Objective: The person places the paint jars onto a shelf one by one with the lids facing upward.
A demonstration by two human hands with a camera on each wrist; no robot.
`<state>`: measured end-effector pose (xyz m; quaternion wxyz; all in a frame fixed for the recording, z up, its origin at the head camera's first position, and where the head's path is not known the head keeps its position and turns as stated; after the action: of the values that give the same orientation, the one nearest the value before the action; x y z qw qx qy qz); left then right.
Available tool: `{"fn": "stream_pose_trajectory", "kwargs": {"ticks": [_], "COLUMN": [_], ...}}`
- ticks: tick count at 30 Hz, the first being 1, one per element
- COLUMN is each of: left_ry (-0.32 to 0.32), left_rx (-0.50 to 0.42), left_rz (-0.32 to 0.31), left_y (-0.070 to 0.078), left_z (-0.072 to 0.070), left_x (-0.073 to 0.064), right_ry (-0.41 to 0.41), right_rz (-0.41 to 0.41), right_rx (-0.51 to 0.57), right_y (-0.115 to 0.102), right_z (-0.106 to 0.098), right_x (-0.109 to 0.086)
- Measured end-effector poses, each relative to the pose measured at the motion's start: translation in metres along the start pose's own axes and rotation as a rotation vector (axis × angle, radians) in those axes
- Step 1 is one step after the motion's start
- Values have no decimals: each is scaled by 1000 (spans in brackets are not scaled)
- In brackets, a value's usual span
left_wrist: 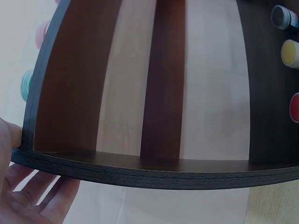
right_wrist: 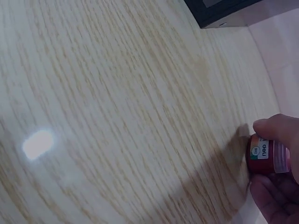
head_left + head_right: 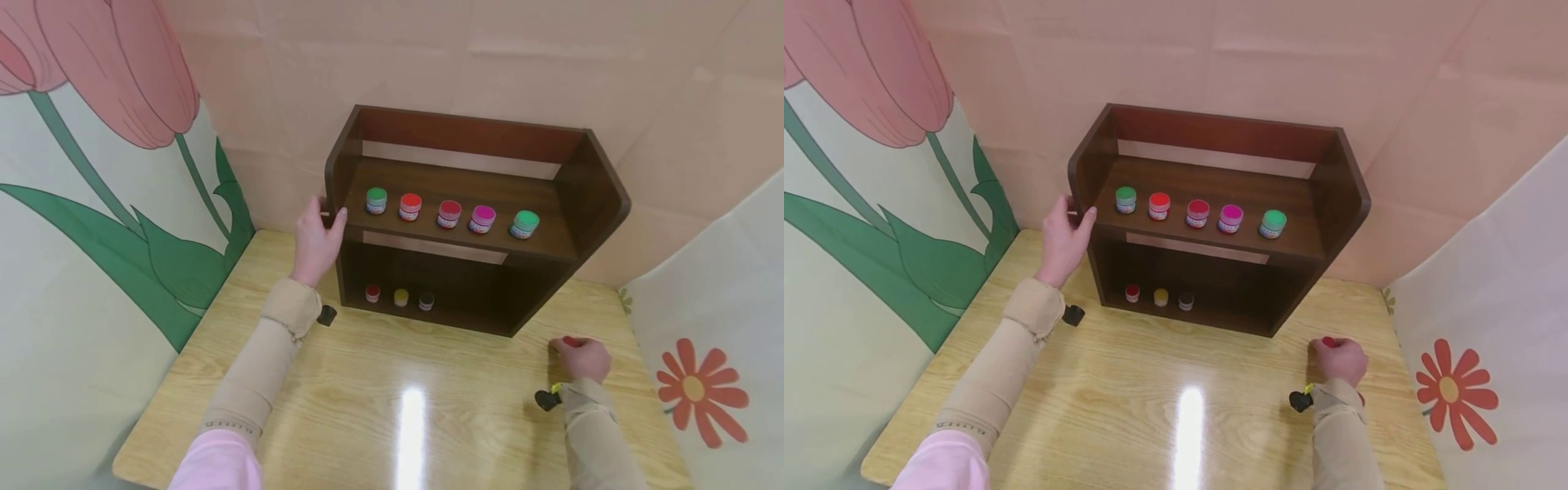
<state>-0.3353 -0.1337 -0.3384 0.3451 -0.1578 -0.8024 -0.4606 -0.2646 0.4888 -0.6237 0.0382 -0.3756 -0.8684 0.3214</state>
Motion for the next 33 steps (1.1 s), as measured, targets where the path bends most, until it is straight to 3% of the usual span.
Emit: {"fn": "stream_pose_trajectory", "kwargs": {"ticks": [10,17,26,33], "left_ry": [0,-2,0,-4], "left_rx": [0,3,2,3], "left_rz": [5,6,-5,-4], "left_y": [2,1,-1,0], "left_z": [-1,1,1,2], "left_x": [0,1,1,0], "right_ry": [29,51,117,136], "right_rz": [-81,-77,-163,-156], "right_rx": [88,137,217,309], "right_y": [-28,-46,-67,-75], "right_z": [-16,-32,-53,-67], "right_x": [-18,-26,-41,-53]}}
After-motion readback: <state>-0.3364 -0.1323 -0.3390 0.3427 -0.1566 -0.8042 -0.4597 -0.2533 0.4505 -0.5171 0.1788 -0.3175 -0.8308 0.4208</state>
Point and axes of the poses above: each hand's wrist, its own x-axis towards the middle knuckle, its own z-axis out of the palm, y = z × x, the point moved 8 cm from there along x, towards the middle knuckle, and after that the axes turned 11 degrees about z, right-handed, at the moved point
